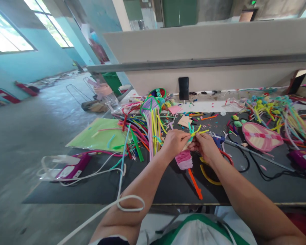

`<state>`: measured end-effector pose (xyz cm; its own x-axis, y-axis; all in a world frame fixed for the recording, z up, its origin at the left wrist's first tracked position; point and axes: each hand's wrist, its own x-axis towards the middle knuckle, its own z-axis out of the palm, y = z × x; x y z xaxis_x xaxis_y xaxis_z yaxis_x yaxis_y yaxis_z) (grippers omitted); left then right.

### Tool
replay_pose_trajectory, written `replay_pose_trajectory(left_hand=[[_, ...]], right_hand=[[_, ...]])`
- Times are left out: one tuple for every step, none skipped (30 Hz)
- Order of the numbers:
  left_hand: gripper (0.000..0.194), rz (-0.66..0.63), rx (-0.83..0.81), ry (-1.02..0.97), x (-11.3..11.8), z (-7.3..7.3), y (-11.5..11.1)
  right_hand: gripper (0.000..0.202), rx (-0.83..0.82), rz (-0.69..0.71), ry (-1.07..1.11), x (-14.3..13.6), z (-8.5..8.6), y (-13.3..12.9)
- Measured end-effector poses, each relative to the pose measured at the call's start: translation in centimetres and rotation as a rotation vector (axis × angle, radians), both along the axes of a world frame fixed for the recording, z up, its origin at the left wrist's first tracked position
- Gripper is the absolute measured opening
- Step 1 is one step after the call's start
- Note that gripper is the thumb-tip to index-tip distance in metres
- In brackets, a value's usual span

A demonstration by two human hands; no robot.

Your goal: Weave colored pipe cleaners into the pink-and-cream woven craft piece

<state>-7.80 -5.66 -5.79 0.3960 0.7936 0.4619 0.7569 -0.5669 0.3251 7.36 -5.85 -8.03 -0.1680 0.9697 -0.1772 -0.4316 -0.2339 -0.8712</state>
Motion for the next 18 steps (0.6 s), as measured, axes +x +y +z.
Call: replay_pose_trajectory(left_hand=[[0.028, 0.000, 0.004, -0.004, 0.0, 0.0, 0.0], [0.027, 0.001, 0.009, -0.010, 0.1, -0.1, 0.0], [0.027, 0.001, 0.015, -0.018, 0.1, -0.2, 0.0], [0.027, -0.001, 0.021, -0.029, 0.1, -0.3, 0.1], [0.026, -0.006, 0.027, -0.040, 0.1, -0.3, 0.1], [0.026, -0.014, 0.031, -0.050, 0.0, -0.4, 0.2], [0.026, -0.023, 0.034, -0.060, 0.0, -0.5, 0.3], [0.025, -0.030, 0.038, -0.069, 0.0, -0.6, 0.3], [0.025, -0.035, 0.042, -0.078, 0.0, -0.7, 0.4], [0.025, -0.036, 0.049, -0.086, 0.0, -0.8, 0.4], [0.025, -0.035, 0.057, -0.093, 0.0, -0.9, 0.5], [0.025, -0.033, 0.064, -0.100, 0.0, -1.0, 0.5], [0.024, -0.031, 0.070, -0.106, 0.0, -1.1, 0.5], [0.023, -0.029, 0.073, -0.111, 0.0, -1.1, 0.6], [0.023, -0.028, 0.072, -0.117, 0.0, -1.2, 0.6], [0.022, -0.030, 0.068, -0.126, 0.0, -1.2, 0.6], [0.022, -0.031, 0.062, -0.138, 0.1, -1.2, 0.7], [0.022, -0.031, 0.057, -0.154, 0.1, -1.2, 0.7]], right_hand=[[0.017, 0.003, -0.007, -0.005, 0.0, 0.0, 0.0], [0.017, 0.006, -0.012, -0.008, 0.1, 0.0, 0.0], [0.018, 0.008, -0.015, -0.011, 0.1, 0.0, 0.0], [0.018, 0.010, -0.015, -0.011, 0.2, 0.0, 0.0], [0.019, 0.012, -0.012, -0.011, 0.2, 0.0, 0.0], [0.018, 0.013, -0.008, -0.009, 0.2, 0.0, 0.0], [0.018, 0.014, -0.006, -0.008, 0.2, 0.0, 0.0], [0.018, 0.015, -0.006, -0.007, 0.2, -0.1, 0.1], [0.017, 0.019, -0.005, -0.006, 0.2, -0.1, 0.1], [0.017, 0.023, -0.005, -0.003, 0.2, -0.1, 0.1], [0.018, 0.029, -0.004, 0.000, 0.3, -0.1, 0.1], [0.019, 0.034, -0.003, 0.002, 0.3, -0.2, 0.1], [0.020, 0.038, -0.003, 0.003, 0.3, -0.2, 0.1], [0.020, 0.040, -0.004, 0.003, 0.3, -0.2, 0.2], [0.021, 0.040, -0.006, 0.001, 0.3, -0.3, 0.2], [0.021, 0.039, -0.008, -0.001, 0.3, -0.3, 0.2], [0.020, 0.038, -0.010, -0.001, 0.3, -0.3, 0.2], [0.021, 0.037, -0.012, -0.001, 0.3, -0.3, 0.2]])
